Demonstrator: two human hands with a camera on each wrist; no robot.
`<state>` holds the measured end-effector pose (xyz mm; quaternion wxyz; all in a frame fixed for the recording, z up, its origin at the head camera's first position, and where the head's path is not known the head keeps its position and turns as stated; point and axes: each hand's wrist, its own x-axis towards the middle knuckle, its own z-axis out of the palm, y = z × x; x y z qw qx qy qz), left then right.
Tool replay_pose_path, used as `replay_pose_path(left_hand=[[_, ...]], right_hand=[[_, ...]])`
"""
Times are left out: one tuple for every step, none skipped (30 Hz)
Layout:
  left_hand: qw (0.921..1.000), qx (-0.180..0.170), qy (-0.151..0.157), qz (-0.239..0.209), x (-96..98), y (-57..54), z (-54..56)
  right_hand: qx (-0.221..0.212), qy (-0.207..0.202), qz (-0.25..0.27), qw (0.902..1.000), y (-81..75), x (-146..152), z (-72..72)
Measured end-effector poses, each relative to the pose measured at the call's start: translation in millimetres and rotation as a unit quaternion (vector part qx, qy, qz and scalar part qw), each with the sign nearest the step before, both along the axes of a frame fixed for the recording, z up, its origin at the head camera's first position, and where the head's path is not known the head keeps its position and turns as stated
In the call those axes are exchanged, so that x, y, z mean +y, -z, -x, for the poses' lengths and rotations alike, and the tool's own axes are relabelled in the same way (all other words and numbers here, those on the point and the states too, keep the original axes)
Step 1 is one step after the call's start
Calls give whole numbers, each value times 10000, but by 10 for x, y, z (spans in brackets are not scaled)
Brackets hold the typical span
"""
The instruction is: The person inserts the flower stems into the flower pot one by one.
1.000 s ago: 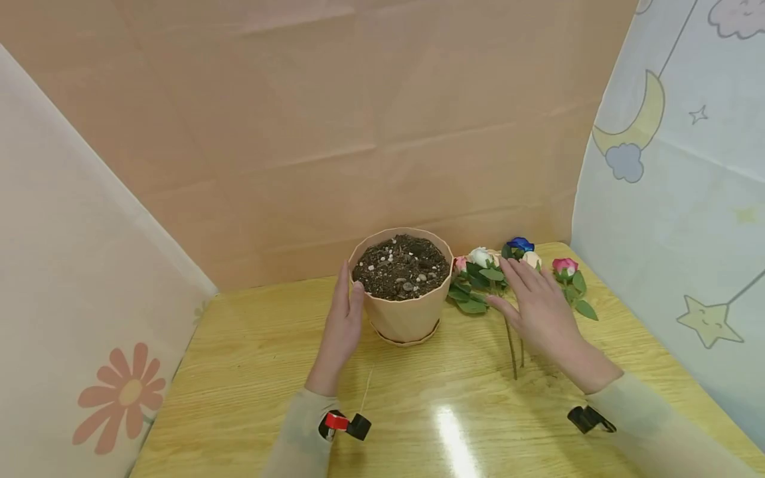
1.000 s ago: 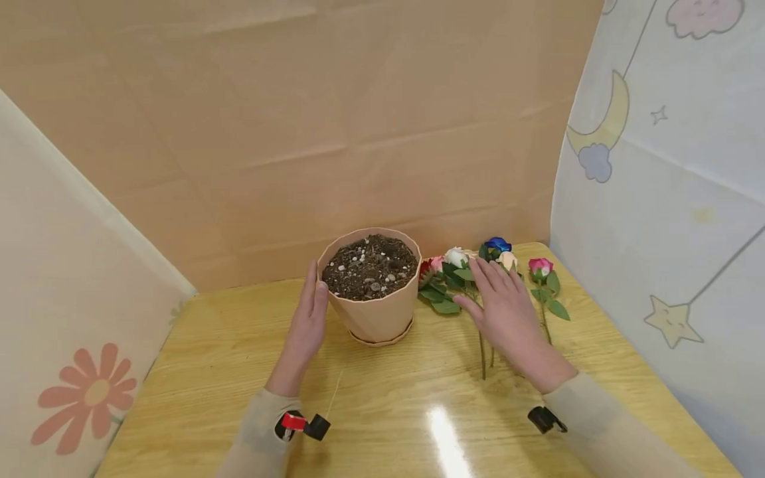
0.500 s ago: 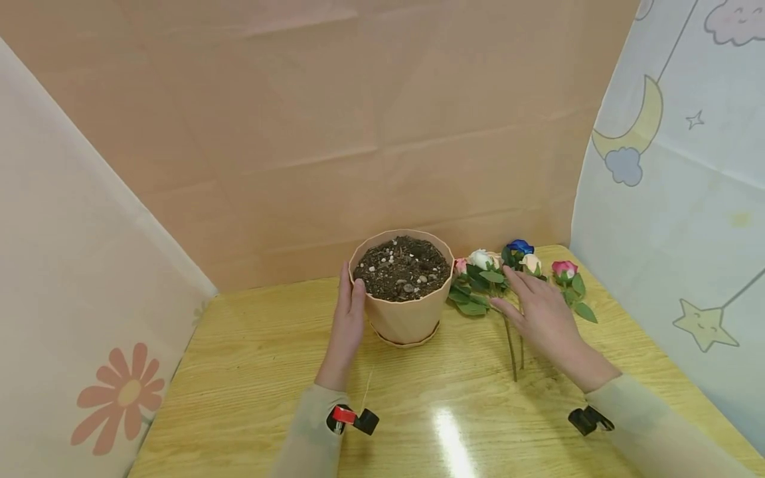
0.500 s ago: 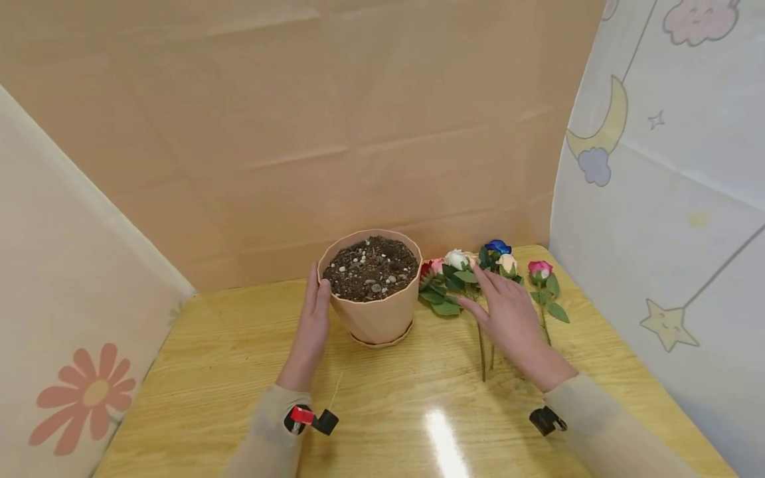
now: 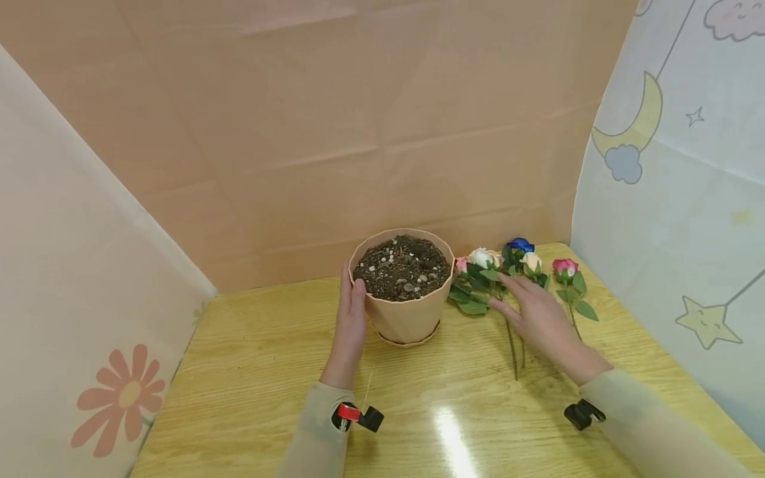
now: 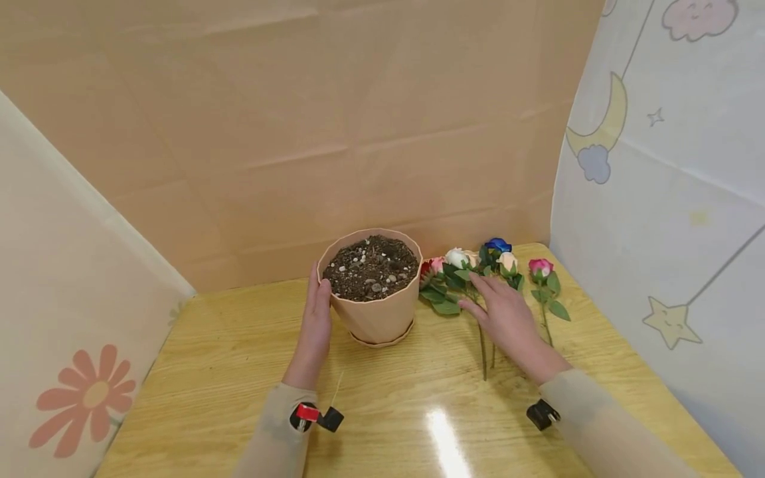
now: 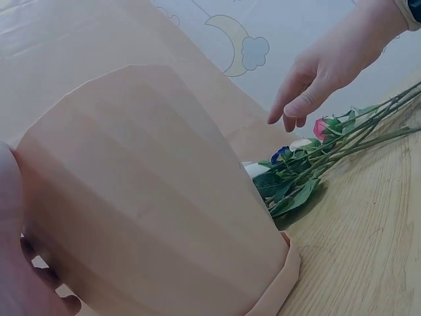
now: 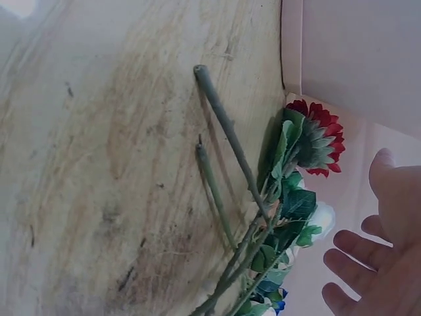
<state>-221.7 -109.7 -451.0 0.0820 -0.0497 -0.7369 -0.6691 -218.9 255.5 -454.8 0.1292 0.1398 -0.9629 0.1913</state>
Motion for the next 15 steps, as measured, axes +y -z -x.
replay_pose_path(left_hand=[[10000,3,-3,1,0,2,4],[10000,11,2,0,-1,7,9],[10000,17,5,8,-3,11,12],[10000,30,13,17,-5,16,16],[10000,47,16,27,-7,19,19],[10000,68,15,41,-9,23,23],[10000,83,16,52,-11,26,25],[9999,104,20,72,-13,29,28],[9999,111,19,88,-15,29,31],[9999,128,22,110,-16,29,32],[9998,138,18,130,-17,28,32],[9998,144,19,144,-18,27,34],[9998,147,20,156,-17,22,33],[9997,152,14,170,-17,17,31],[9997,152,11,167,-17,14,30]], right_hand=[[-49,-9,8,10000,12,0,11],[-107,-19,36,9999,22,-3,21],[-153,-33,66,9999,33,-6,34],[-206,-37,64,9998,42,-6,46],[-265,-39,89,9996,55,-6,61],[-321,-40,102,9994,66,-6,74],[-381,-38,116,9992,78,-5,87],[-424,-42,128,9990,87,-7,98],[-464,-39,138,9988,100,-5,112],[-495,-39,144,9987,111,-3,122],[-516,-40,172,9985,124,-1,132],[-534,-41,164,9984,135,2,142],[-547,-49,170,9983,147,7,154],[-561,-57,185,9982,158,10,166],[-580,-59,182,9981,170,15,177]])
